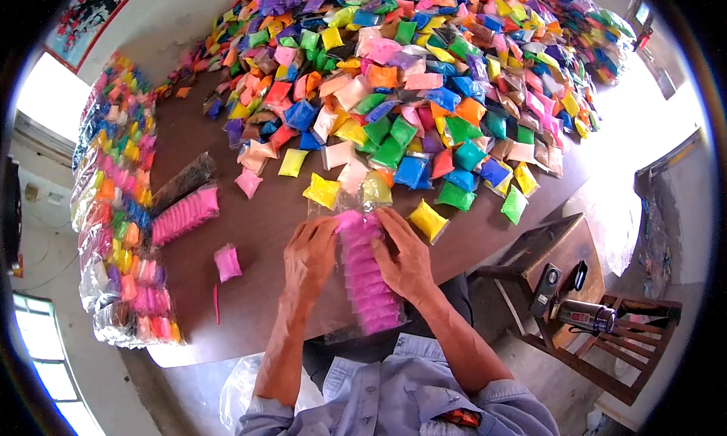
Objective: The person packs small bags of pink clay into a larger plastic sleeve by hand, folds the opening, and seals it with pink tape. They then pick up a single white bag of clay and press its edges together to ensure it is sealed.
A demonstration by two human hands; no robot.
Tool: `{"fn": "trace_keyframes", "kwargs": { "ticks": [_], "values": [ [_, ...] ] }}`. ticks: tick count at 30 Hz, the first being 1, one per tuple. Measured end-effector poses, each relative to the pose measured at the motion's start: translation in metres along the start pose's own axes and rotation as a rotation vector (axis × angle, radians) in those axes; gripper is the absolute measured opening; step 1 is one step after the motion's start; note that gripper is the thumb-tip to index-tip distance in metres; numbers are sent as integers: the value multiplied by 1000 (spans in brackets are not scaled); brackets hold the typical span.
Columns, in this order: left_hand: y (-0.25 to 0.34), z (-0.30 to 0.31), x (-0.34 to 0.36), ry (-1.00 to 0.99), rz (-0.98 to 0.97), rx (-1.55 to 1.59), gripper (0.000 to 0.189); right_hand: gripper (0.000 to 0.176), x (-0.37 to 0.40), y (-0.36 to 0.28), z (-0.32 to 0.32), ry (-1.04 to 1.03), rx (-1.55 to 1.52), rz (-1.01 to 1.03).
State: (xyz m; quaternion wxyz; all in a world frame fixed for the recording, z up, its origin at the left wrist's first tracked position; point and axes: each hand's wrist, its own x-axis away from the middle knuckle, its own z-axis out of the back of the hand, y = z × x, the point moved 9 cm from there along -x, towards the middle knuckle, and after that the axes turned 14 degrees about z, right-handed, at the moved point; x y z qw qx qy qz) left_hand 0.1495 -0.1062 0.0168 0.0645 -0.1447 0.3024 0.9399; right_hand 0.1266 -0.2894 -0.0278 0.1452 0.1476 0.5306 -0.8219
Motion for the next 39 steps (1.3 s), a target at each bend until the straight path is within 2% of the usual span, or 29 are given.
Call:
{"fn": "trace_keyframes", "kwargs": {
  "ticks": [7, 11, 14, 16, 20, 23, 26, 28, 32, 33, 35, 36, 38, 39],
  "values": [
    [-21, -24, -22, -208, 194, 381, 28, 58, -8, -2, 3, 2, 25, 54],
    [-28, -29, -22, -276, 254, 448, 28, 59, -15, -1, -2, -26, 41, 109],
    [-29, -38, -25, -265, 218, 456, 30, 57, -17, 3, -4, -28, 29, 108],
    [-22, -41, -26, -264, 128, 459, 29, 56, -16, 3, -4, -17, 29, 107],
    [-18, -44, -25, -245, 99, 410, 30, 54, -18, 0, -1, -2, 49, 114],
    [-8, -26, -16, -136, 69, 303, 32, 53, -17, 2, -1, 5, 54, 129],
    [-15, 7, 1, -99, 178, 324, 32, 53, -15, 3, -2, 13, 52, 114],
    [-44, 43, 13, 83, 223, 208, 30, 52, -15, 2, -2, 5, 11, 76],
    [-118, 118, 29, 283, 315, -284, 30, 52, -13, 4, 0, 37, 20, 119],
    [-129, 130, 32, 286, 312, -290, 30, 52, -13, 5, -1, 36, 27, 112],
    [-163, 149, 40, 280, 489, -421, 33, 52, -13, 4, 0, 44, 29, 116],
    [-172, 152, 43, 284, 486, -424, 33, 52, -12, 4, 1, 50, 35, 117],
    [-199, 152, 50, 217, 606, -253, 38, 51, -12, 4, 0, 54, 31, 127],
    [-199, 156, 51, 218, 599, -251, 38, 51, -12, 5, 1, 56, 30, 132]
  ]
}}
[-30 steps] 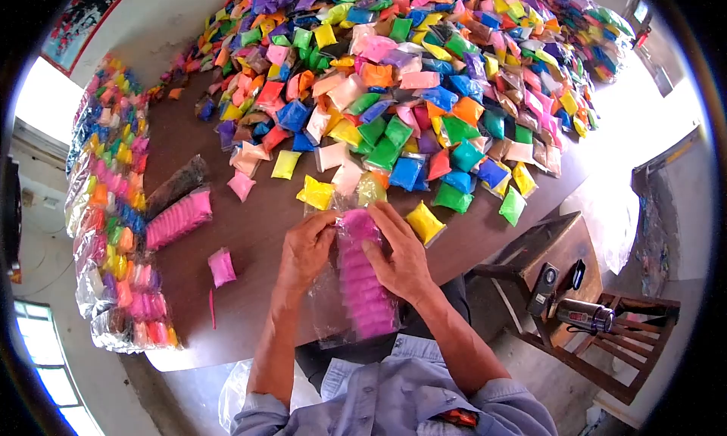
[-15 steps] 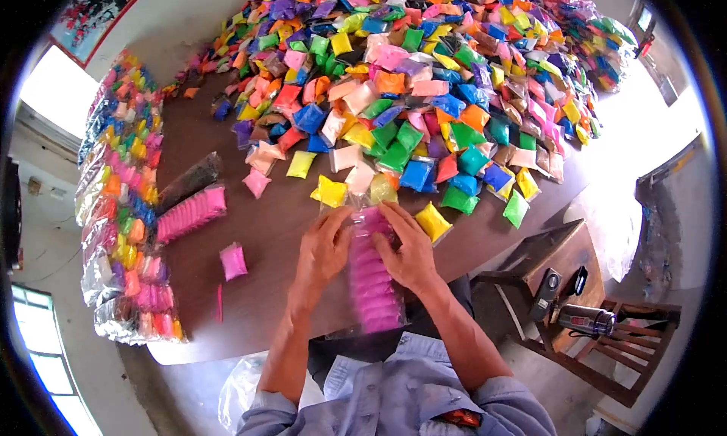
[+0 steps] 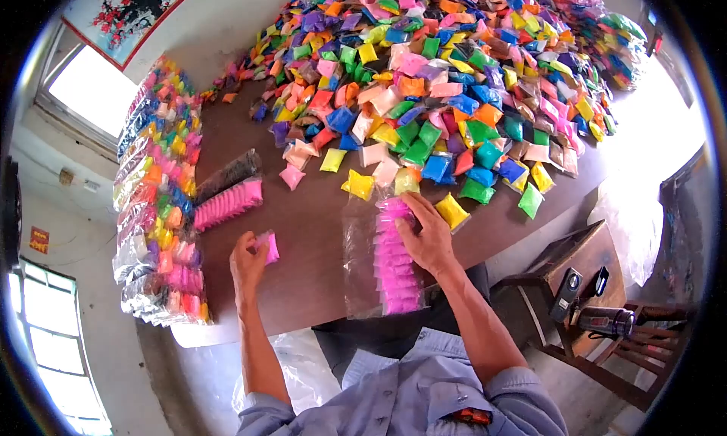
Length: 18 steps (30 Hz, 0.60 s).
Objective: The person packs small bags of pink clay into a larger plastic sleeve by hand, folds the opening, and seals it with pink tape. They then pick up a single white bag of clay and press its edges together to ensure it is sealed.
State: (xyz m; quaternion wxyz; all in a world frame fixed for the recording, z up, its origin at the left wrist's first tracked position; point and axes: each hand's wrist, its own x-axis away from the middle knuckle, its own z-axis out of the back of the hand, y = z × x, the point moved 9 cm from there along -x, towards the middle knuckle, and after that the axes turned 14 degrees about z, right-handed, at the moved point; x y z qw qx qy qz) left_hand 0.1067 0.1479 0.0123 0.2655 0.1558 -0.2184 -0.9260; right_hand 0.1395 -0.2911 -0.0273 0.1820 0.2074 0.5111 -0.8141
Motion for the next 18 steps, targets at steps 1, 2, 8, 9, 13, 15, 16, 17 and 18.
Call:
{"fn": "trace_keyframes", "kwargs": {
  "ticks": [1, 2, 8, 9, 13, 15, 16, 17, 18],
  "values": [
    [-4, 0, 0, -25, 25, 27, 42, 51, 1, 1, 1, 6, 5, -1],
    [-7, 0, 0, -53, 50, 55, 46, 51, 1, 2, 0, 9, -1, 2],
    [33, 6, 26, -365, 318, 448, 28, 51, -1, -1, 1, 12, 3, 13],
    [47, 2, 34, -369, 325, 450, 28, 51, -1, -2, 1, 5, 7, 10],
    [122, -48, 64, -485, 29, 722, 20, 51, -2, -4, 1, 7, -1, 0],
    [142, -80, 69, -472, -28, 687, 22, 51, -2, -3, 3, 11, 15, -7],
    [152, -90, 72, -457, -84, 651, 24, 51, -2, -4, 2, 4, 7, -3],
    [161, -97, 73, -466, -88, 656, 24, 52, -2, -3, 2, -3, 0, 1],
    [166, -104, 72, -463, -61, 654, 22, 52, -2, -3, 2, -12, 8, -1]
  ]
}}
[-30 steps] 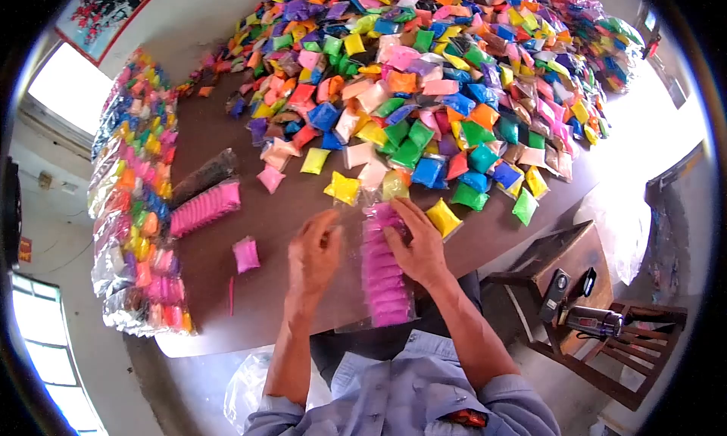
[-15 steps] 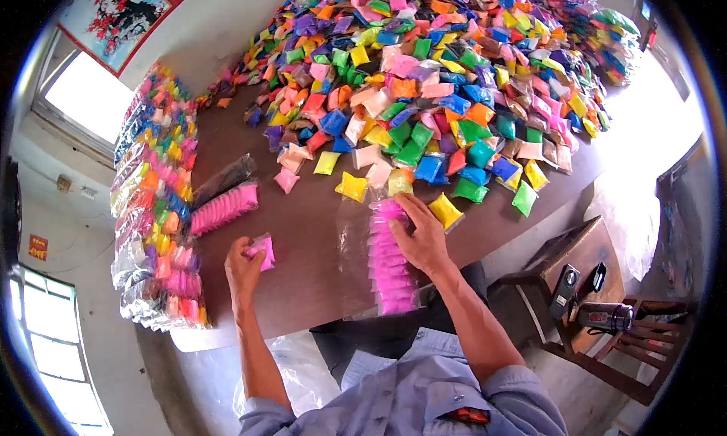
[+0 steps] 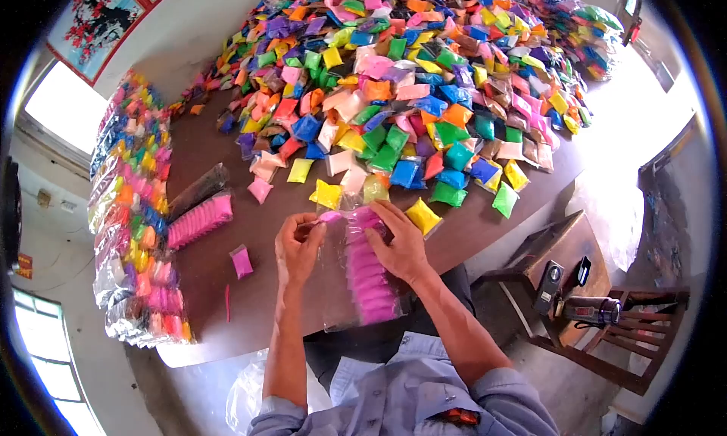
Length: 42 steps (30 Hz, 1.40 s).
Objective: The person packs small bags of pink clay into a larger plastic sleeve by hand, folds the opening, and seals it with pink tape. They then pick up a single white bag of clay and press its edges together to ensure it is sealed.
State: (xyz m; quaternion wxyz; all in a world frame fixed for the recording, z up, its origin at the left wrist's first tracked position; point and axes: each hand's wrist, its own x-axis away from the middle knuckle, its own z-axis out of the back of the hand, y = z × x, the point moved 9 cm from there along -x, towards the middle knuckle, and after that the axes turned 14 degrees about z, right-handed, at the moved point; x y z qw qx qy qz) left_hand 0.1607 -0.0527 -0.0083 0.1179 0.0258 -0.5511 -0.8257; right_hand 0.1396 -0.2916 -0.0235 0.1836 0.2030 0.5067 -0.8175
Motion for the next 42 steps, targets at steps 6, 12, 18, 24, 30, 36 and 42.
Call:
{"fn": "trace_keyframes", "kwargs": {
  "ticks": [6, 12, 18, 24, 30, 36, 42],
  "values": [
    [-2, -31, -18, -77, -39, 80, 20, 53, -1, -1, 0, -4, -38, -26],
    [-10, -51, -27, -268, 70, 235, 17, 63, -3, -4, 3, 13, 3, -31],
    [9, -51, -30, -148, -205, -81, 22, 67, -4, 6, -3, -4, 18, -97],
    [14, -44, -24, -149, -220, -127, 23, 67, -6, 2, -15, -51, -41, -71],
    [-9, 5, -3, -39, -84, -112, 24, 64, -13, -23, -57, -172, -176, 41],
    [-14, 8, -6, 49, -233, -192, 25, 61, -18, -15, -69, -225, -104, 72],
    [-7, 10, -4, -1, -158, -183, 22, 58, -23, -22, -66, -183, -96, 91]
  ]
}}
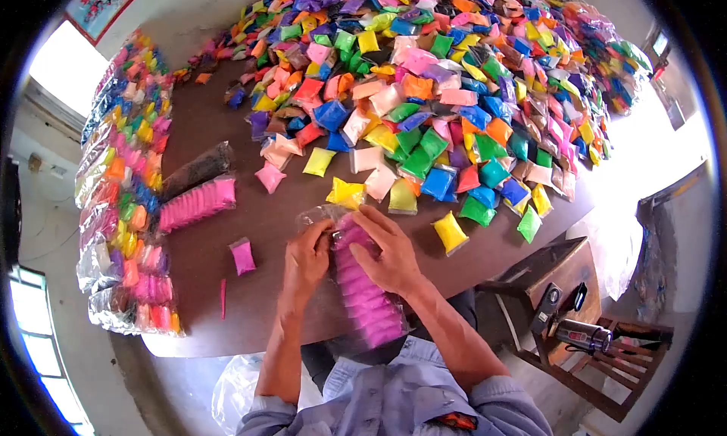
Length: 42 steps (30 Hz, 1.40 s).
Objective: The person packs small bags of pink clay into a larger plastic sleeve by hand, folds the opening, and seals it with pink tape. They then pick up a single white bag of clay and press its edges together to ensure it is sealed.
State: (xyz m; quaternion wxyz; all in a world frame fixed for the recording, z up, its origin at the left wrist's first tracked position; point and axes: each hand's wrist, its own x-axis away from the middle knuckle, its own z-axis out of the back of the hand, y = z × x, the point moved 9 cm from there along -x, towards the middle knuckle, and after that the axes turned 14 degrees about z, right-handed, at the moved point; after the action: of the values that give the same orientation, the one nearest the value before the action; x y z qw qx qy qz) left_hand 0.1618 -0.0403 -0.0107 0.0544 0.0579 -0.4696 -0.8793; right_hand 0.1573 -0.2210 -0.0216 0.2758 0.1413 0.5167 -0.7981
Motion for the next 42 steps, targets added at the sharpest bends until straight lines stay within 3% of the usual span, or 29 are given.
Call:
{"fn": "trace_keyframes", "kwargs": {
  "ticks": [3, 6, 8, 9, 11, 15, 18, 20, 24, 26, 30, 32, 37, 40, 42],
  "values": [
    [12, 28, 19, 99, -21, -95, 18, 56, 1, 2, -1, -8, -39, -48],
    [-11, 70, 27, 136, 87, -93, 21, 55, 2, 3, 1, 5, -22, -60],
    [-27, 116, 26, 373, 55, -311, 30, 54, 3, 4, 1, 11, -35, -45],
    [-37, 129, 22, 376, 49, -315, 30, 54, 3, 4, 2, 16, -37, -33],
    [-58, 155, 16, 507, 110, -687, 34, 53, 4, 2, 3, 31, -61, -29],
    [-120, 168, 11, 361, 193, -480, 36, 53, 6, 6, 3, 62, -71, -15],
    [-142, 162, 19, 204, 333, -205, 33, 53, 7, 7, 4, 74, -87, -38],
    [-143, 158, 31, 82, 548, 16, 30, 53, 7, 7, 4, 73, -87, -47],
    [-82, 151, 46, 74, 576, 118, 26, 55, 8, 10, 2, 46, -87, -56],
    [-44, 142, 45, 115, 407, 198, 22, 55, 7, 7, 3, 49, -95, -45],
    [-19, 85, 34, 94, 321, 336, 15, 57, 4, 5, 4, 44, -61, -46],
    [-18, 66, 26, 216, 157, 255, 12, 57, 5, 7, 5, 49, -50, -58],
    [-27, 38, 12, 260, 113, 156, 14, 56, 5, 6, 3, 52, -56, -40],
    [-29, 19, 6, 201, 104, 249, 15, 56, 3, 5, 4, 47, -71, -57],
    [-40, 5, 1, 110, 233, 435, 15, 56, 4, 7, 4, 51, -68, -60]
  ]
}}
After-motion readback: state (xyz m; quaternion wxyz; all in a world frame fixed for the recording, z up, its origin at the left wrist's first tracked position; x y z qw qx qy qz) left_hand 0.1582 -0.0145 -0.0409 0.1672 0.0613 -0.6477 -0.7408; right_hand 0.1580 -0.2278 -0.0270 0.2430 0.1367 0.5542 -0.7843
